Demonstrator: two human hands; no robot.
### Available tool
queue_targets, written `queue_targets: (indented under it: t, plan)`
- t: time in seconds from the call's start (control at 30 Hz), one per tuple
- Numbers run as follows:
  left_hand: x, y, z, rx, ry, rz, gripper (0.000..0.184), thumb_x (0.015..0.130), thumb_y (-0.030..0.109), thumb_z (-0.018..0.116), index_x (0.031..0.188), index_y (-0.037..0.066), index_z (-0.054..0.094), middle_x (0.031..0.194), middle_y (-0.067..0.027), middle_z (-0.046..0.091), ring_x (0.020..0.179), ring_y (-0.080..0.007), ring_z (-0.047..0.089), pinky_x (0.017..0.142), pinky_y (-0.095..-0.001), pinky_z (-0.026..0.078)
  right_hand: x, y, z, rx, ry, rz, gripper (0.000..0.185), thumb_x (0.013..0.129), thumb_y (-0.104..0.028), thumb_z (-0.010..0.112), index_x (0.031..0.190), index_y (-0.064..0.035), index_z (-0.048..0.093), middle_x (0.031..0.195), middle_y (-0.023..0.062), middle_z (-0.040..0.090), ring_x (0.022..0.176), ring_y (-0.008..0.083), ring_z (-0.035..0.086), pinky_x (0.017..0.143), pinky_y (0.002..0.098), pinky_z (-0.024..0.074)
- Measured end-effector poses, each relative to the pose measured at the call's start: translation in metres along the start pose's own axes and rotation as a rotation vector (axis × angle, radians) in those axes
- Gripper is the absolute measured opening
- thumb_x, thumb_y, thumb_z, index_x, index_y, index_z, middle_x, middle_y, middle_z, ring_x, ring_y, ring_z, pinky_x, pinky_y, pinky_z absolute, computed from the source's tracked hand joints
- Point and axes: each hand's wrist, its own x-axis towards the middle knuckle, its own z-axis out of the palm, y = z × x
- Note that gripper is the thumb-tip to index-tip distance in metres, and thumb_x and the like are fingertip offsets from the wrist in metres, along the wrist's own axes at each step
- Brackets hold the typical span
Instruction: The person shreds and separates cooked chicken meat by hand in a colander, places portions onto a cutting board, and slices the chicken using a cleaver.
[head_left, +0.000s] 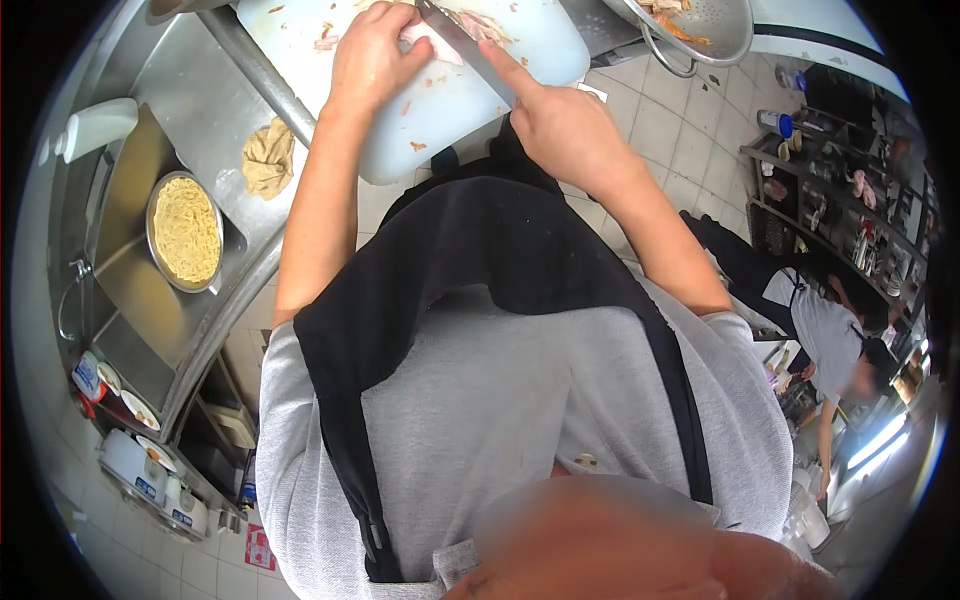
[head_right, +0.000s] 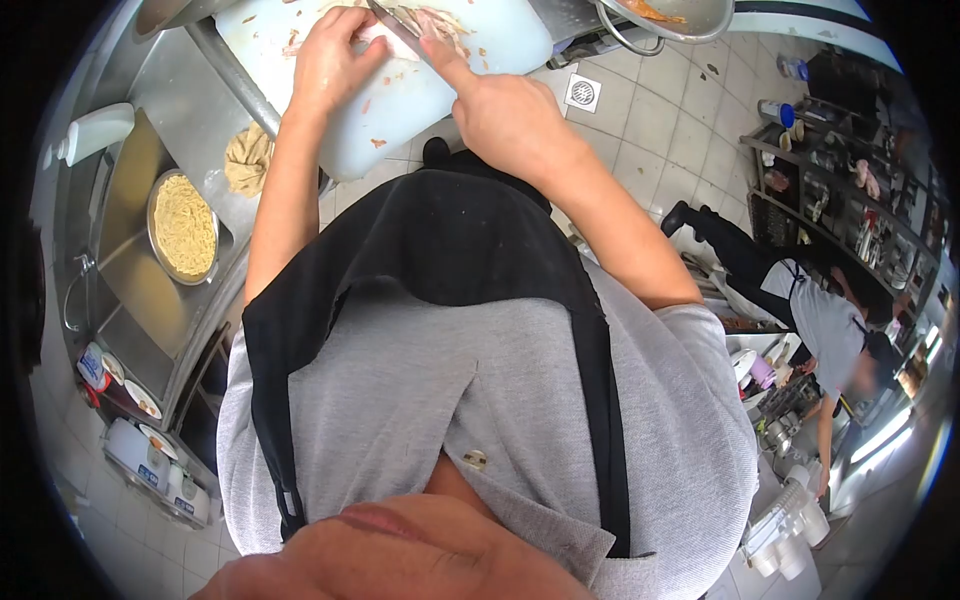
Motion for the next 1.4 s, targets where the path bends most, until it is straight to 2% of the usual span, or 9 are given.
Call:
queue_targets:
  t: [0.2,0.27,0.6,0.67,0.9,0.97,1.0,1.07,1.4]
  plan:
    - [-0.001,-0.001,0.001,0.021,0.004,0.008,0.028,0.075,0.011,0.073,0.101,0.002,0.070,0.096,-0.0182,0.064,0.090,-0.0372,0.064,0.081,-0.0438,0.053,0.033,0.017,0.043,0.012,0.139,-0.058,0.073,0.094,-0.010,0.056,0.161,-0.0301,0.035,0.074,0.0205,0.069,0.069,0.0416,0.068,0.071,0.0519,0.0546]
    - [-0.001,-0.017,0.007,0.077,-0.034,0.061,0.031,0.083,0.022,0.078,0.107,0.005,0.070,0.103,-0.0110,0.068,0.094,-0.0274,0.067,0.085,-0.0382,0.055,0.047,0.019,0.039,0.027,0.136,-0.042,0.073,0.094,-0.010,0.056,0.161,-0.0309,0.035,0.074,0.0203,0.069,0.069,0.0415,0.068,0.071,0.0518,0.0548]
    - [-0.002,-0.011,0.002,0.047,-0.002,0.032,0.029,0.084,0.022,0.076,0.105,0.003,0.069,0.101,-0.0110,0.068,0.092,-0.0271,0.067,0.085,-0.0375,0.054,0.009,0.004,0.005,0.025,0.058,-0.019,0.073,0.094,-0.008,0.056,0.161,-0.0297,0.036,0.071,0.0211,0.067,0.065,0.0418,0.067,0.067,0.0520,0.0540]
    - [0.000,-0.003,0.001,-0.032,0.031,-0.018,0.027,0.075,0.011,0.072,0.099,0.000,0.068,0.094,-0.0189,0.064,0.089,-0.0374,0.064,0.081,-0.0441,0.052,0.007,0.003,0.005,0.029,0.055,-0.034,0.074,0.094,-0.008,0.056,0.161,-0.0293,0.036,0.072,0.0214,0.068,0.066,0.0420,0.067,0.068,0.0521,0.0543]
    - [0.001,-0.004,0.002,-0.020,0.005,-0.038,0.026,0.075,0.010,0.071,0.097,-0.002,0.066,0.095,-0.0199,0.063,0.090,-0.0391,0.062,0.082,-0.0449,0.052,0.009,0.007,0.013,0.059,0.027,-0.021,0.073,0.093,-0.008,0.056,0.161,-0.0295,0.036,0.077,0.0225,0.070,0.072,0.0438,0.068,0.073,0.0537,0.0552]
    - [0.000,-0.008,0.007,0.053,0.068,0.044,0.014,0.083,0.013,0.069,0.089,0.001,0.066,0.083,-0.0137,0.063,0.076,-0.0294,0.062,0.070,-0.0388,0.051,0.027,0.010,0.032,0.052,0.076,-0.043,0.074,0.094,-0.009,0.055,0.161,-0.0310,0.035,0.078,0.0222,0.070,0.073,0.0434,0.068,0.075,0.0538,0.0550]
    - [-0.001,-0.010,0.008,0.053,0.065,0.047,0.014,0.083,0.013,0.069,0.089,0.001,0.066,0.083,-0.0137,0.063,0.076,-0.0294,0.062,0.070,-0.0388,0.051,0.037,0.013,0.036,0.047,0.108,-0.056,0.074,0.094,-0.009,0.055,0.161,-0.0317,0.035,0.079,0.0220,0.070,0.074,0.0432,0.068,0.075,0.0539,0.0549]
    - [0.001,-0.017,0.006,0.066,-0.051,0.026,0.028,0.085,0.021,0.076,0.105,0.003,0.069,0.101,-0.0111,0.068,0.092,-0.0267,0.067,0.085,-0.0373,0.055,0.057,0.019,0.041,0.056,0.143,-0.063,0.074,0.094,-0.010,0.055,0.161,-0.0337,0.034,0.079,0.0213,0.070,0.076,0.0421,0.069,0.076,0.0533,0.0549]
    - [-0.008,-0.034,0.017,-0.003,0.105,0.069,0.023,0.084,0.017,0.076,0.102,0.002,0.070,0.099,-0.0119,0.069,0.092,-0.0267,0.068,0.083,-0.0362,0.055,0.008,0.006,0.010,-0.016,0.058,-0.023,0.074,0.093,-0.010,0.057,0.160,-0.0324,0.036,0.072,0.0206,0.068,0.067,0.0411,0.068,0.068,0.0522,0.0548]
